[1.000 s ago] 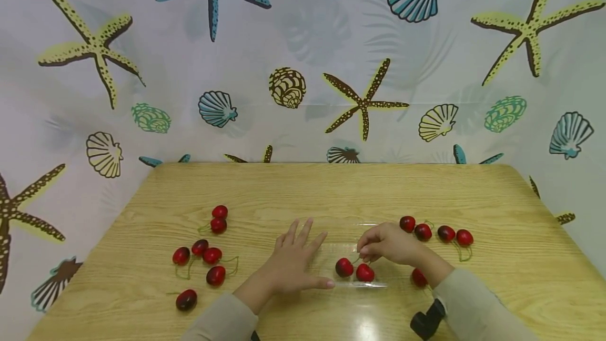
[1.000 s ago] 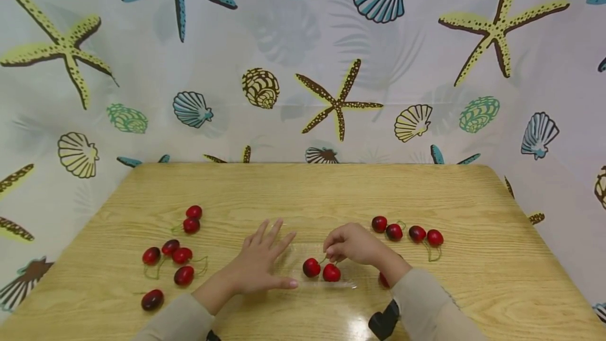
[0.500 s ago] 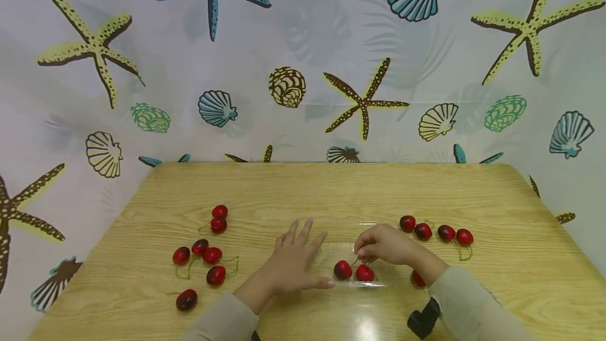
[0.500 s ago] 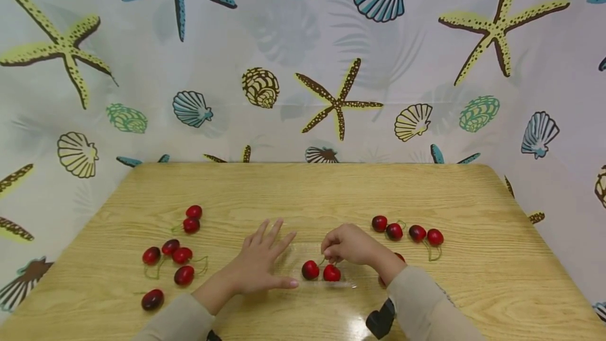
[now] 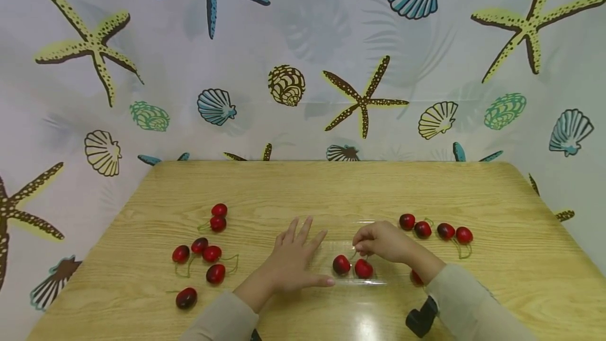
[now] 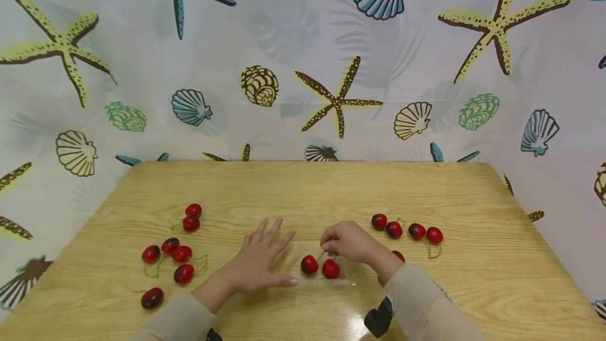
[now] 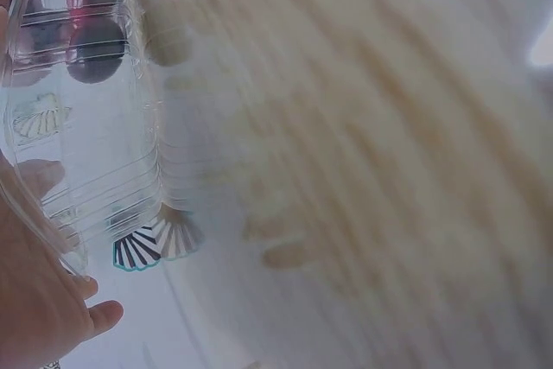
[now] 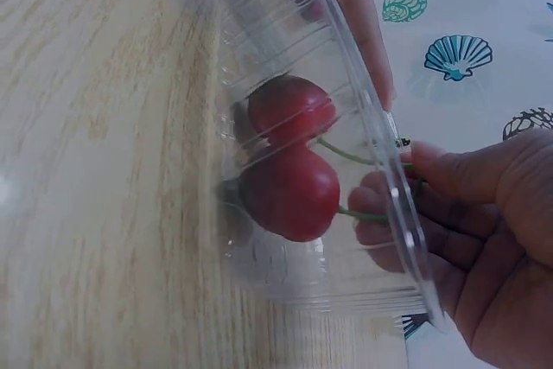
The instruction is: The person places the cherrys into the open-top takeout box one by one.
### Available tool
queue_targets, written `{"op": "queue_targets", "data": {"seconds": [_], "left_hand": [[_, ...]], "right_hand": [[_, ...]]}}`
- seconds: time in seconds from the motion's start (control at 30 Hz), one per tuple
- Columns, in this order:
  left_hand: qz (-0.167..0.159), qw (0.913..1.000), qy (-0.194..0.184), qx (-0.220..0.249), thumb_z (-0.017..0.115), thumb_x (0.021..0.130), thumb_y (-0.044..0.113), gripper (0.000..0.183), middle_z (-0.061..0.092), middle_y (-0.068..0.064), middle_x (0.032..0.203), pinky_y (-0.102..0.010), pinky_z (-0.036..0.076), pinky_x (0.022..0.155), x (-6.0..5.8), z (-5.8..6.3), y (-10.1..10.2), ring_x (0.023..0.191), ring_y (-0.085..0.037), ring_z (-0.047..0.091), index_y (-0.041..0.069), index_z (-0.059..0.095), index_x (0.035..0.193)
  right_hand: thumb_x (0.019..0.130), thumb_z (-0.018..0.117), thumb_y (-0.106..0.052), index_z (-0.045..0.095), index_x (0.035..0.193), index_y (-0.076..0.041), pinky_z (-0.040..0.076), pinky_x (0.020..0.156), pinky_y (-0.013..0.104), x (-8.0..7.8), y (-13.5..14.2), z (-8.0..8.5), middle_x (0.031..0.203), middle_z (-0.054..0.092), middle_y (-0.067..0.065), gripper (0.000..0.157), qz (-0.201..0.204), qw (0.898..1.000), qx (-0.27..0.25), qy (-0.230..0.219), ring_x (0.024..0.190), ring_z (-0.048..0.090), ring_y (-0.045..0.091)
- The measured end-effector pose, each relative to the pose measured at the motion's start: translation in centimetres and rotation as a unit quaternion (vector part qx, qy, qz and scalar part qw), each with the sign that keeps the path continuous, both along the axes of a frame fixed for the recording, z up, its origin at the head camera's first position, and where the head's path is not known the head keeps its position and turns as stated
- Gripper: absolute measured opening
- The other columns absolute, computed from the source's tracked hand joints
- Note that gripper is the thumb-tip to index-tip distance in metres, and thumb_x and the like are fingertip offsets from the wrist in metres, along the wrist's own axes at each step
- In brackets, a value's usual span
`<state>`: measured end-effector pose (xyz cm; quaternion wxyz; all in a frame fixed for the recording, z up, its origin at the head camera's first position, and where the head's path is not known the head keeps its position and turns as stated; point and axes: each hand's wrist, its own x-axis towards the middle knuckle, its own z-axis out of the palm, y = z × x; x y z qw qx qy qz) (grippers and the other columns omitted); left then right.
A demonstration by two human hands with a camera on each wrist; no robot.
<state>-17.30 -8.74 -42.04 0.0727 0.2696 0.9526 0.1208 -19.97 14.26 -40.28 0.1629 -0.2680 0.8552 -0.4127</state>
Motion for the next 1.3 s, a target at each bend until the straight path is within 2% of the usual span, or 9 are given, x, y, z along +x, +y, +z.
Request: {"op": "queue_targets", "data": {"seconds": [0.23, 0.53, 0.77, 0.97, 1.3], "left_hand": [[0.000, 1.0000, -0.004, 0.002, 0.042, 0.065, 0.075, 0.095, -0.005, -0.011, 0.143, -0.056, 0.009, 0.095, 0.0, 0.1, 0.0, 0.126, -0.038, -0.008, 0.021, 0.017, 0.139], [-0.001, 1.0000, 0.002, -0.004, 0.038, 0.063, 0.078, 0.097, -0.005, -0.011, 0.143, -0.056, 0.011, 0.095, -0.1, 0.2, 0.0, 0.126, -0.037, -0.008, 0.021, 0.017, 0.139], [-0.002, 1.0000, 0.003, -0.003, 0.039, 0.064, 0.077, 0.097, -0.006, -0.010, 0.143, -0.055, 0.010, 0.095, -0.2, 0.1, 0.1, 0.126, -0.037, -0.009, 0.021, 0.016, 0.139], [0.000, 1.0000, 0.004, 0.000, 0.041, 0.064, 0.076, 0.096, -0.007, -0.010, 0.143, -0.056, 0.010, 0.095, -0.2, 0.0, 0.1, 0.126, -0.036, -0.011, 0.021, 0.016, 0.139], [-0.001, 0.9999, 0.007, -0.011, 0.036, 0.063, 0.080, 0.099, -0.006, -0.012, 0.143, -0.056, 0.011, 0.095, 0.0, 0.1, 0.0, 0.126, -0.037, -0.010, 0.020, 0.016, 0.139]], "right_hand": [[0.083, 0.055, -0.005, 0.061, 0.086, 0.003, 0.046, 0.058, 0.024, -0.1, -0.1, -0.2, 0.070, 0.060, 0.005, 0.011, -0.022, 0.999, 0.004, 0.031, 0.067, 0.057, 0.018], [0.083, 0.057, -0.009, 0.062, 0.087, -0.001, 0.043, 0.057, 0.024, -0.3, -0.1, -0.1, 0.072, 0.060, 0.000, 0.011, -0.086, 0.993, 0.025, 0.075, 0.065, 0.052, 0.009], [0.084, 0.055, -0.008, 0.062, 0.091, 0.002, 0.045, 0.059, 0.026, -0.2, 0.1, 0.2, 0.078, 0.063, 0.004, 0.014, -0.116, 0.992, 0.000, 0.057, 0.069, 0.057, 0.012], [0.084, 0.055, -0.009, 0.061, 0.096, 0.004, 0.047, 0.063, 0.029, 0.3, 0.5, 0.4, 0.086, 0.063, 0.012, 0.019, -0.124, 0.991, -0.022, 0.047, 0.074, 0.061, 0.022], [0.085, 0.055, -0.019, 0.060, 0.101, 0.001, 0.046, 0.073, 0.037, 1.5, 1.5, 1.1, 0.094, 0.062, 0.013, 0.027, -0.132, 0.990, -0.057, 0.012, 0.081, 0.060, 0.027]]}}
